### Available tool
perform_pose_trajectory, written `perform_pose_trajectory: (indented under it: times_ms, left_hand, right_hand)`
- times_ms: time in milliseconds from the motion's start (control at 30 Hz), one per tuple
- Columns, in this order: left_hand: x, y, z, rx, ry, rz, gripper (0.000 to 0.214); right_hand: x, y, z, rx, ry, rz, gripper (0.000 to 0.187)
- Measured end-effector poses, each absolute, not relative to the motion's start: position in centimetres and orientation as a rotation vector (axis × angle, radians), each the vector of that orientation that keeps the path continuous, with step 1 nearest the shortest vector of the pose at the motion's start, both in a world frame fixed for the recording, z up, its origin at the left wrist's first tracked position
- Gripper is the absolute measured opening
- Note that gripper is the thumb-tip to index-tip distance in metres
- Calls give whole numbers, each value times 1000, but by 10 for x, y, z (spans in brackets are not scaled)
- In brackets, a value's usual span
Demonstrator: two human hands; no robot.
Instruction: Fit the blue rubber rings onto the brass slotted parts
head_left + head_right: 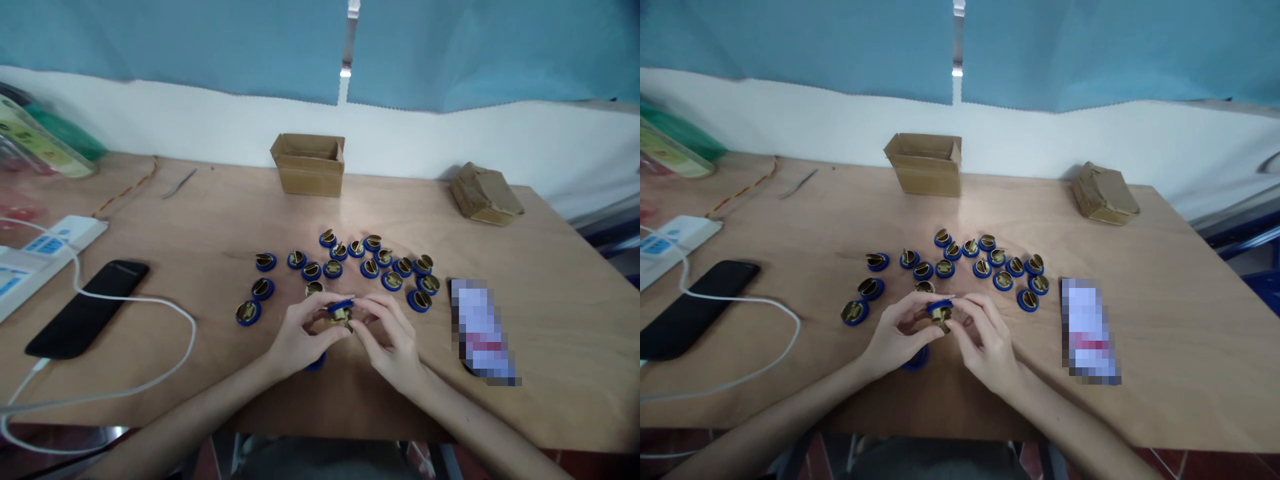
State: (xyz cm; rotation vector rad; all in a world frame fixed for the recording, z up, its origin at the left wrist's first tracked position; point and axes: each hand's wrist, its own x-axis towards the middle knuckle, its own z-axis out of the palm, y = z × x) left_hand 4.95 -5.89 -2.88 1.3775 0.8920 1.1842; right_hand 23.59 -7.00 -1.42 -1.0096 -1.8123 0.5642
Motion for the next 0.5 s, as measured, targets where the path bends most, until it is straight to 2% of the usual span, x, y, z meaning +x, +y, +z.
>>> perform_pose_trajectory:
  times_ms: [267,500]
  left_hand:
    - [50,-61,-29,1480,900,1168,39]
    - [44,-61,-29,1722,1009,1076,55]
  right_hand:
    - [235,-69,-17,-1037,-1786,557,27]
    - [237,-68,-15,-1032,-1812,546,17]
